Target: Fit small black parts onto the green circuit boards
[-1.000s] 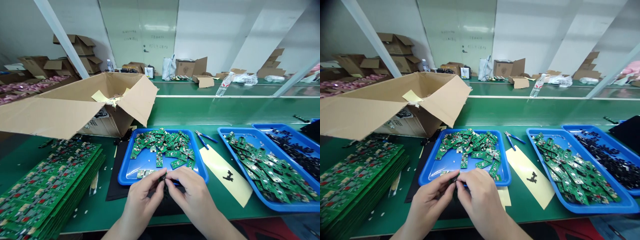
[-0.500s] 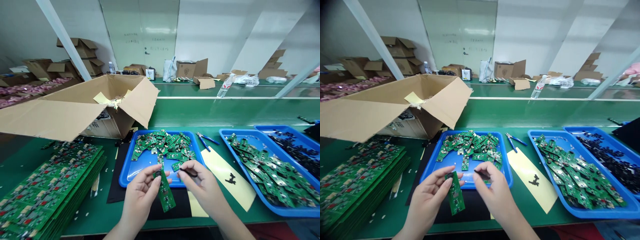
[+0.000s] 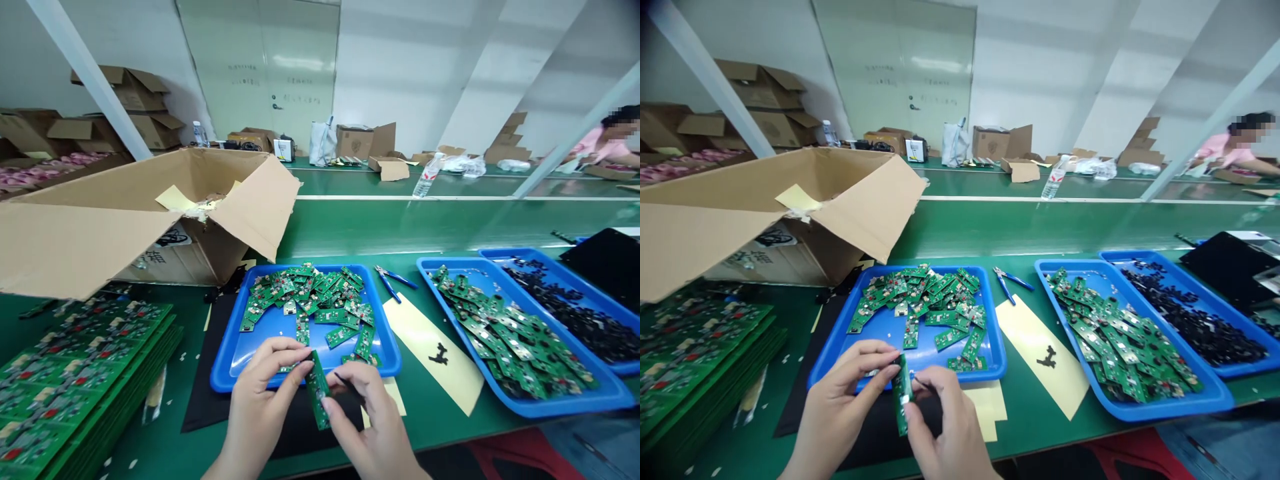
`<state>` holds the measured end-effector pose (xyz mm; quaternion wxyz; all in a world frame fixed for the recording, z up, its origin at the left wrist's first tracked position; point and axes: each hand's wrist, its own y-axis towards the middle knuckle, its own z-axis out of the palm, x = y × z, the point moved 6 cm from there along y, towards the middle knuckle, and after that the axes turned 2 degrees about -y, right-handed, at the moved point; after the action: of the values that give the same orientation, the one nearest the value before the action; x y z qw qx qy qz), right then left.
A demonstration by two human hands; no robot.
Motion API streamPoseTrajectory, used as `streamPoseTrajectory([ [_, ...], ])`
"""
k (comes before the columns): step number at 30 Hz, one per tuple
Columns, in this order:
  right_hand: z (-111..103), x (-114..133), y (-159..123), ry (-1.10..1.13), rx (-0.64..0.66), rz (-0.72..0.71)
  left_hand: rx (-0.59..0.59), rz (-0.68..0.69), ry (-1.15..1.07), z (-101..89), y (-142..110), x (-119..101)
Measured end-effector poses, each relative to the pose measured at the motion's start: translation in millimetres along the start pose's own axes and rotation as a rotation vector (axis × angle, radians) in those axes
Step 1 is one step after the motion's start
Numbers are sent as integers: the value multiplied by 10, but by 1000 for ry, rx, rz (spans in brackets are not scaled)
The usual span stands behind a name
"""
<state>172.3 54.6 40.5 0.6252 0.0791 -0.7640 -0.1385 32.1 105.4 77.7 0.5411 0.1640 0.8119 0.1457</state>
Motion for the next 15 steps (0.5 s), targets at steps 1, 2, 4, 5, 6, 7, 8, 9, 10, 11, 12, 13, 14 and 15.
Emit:
streamPoseTrajectory([
  [1, 3, -3, -19, -64, -25, -43, -20, 10, 1, 5, 2, 10],
  [2, 8, -7, -37, -113, -50, -78, -38, 8, -23, 18, 1, 25],
  [4, 20, -27, -64, -166, -95, -123, -77, -31, -100, 59, -12, 74],
  [5, 25, -45, -74, -171, -113, -132, -102, -56, -138, 83, -21, 105],
  [6, 30, -71, -82, -166, -129, -131, -124, -84, -175, 112, -32, 140],
  [7, 34, -106, -91, -151, -145, -116, -140, -115, -211, 146, -43, 180],
  [8, 36, -148, -100, -130, -158, -90, -147, -148, -246, 184, -53, 224],
  [9, 38, -197, -109, -102, -166, -53, -134, -180, -272, 230, -61, 266],
  [10, 37, -251, -119, -71, -171, -7, -101, -213, -288, 282, -65, 307],
  [11, 26, -310, -128, -37, -176, 45, -59, -242, -294, 332, -65, 343],
  [12, -2, -371, -135, 1, -183, 99, -4, -266, -294, 380, -58, 373],
  [13, -52, -433, -139, 39, -193, 151, 64, -278, -289, 425, -44, 392],
  [14, -134, -497, -137, 68, -212, 199, 140, -280, -275, 463, -21, 403],
  [15, -255, -558, -128, 83, -243, 236, 222, -271, -236, 492, 10, 410],
])
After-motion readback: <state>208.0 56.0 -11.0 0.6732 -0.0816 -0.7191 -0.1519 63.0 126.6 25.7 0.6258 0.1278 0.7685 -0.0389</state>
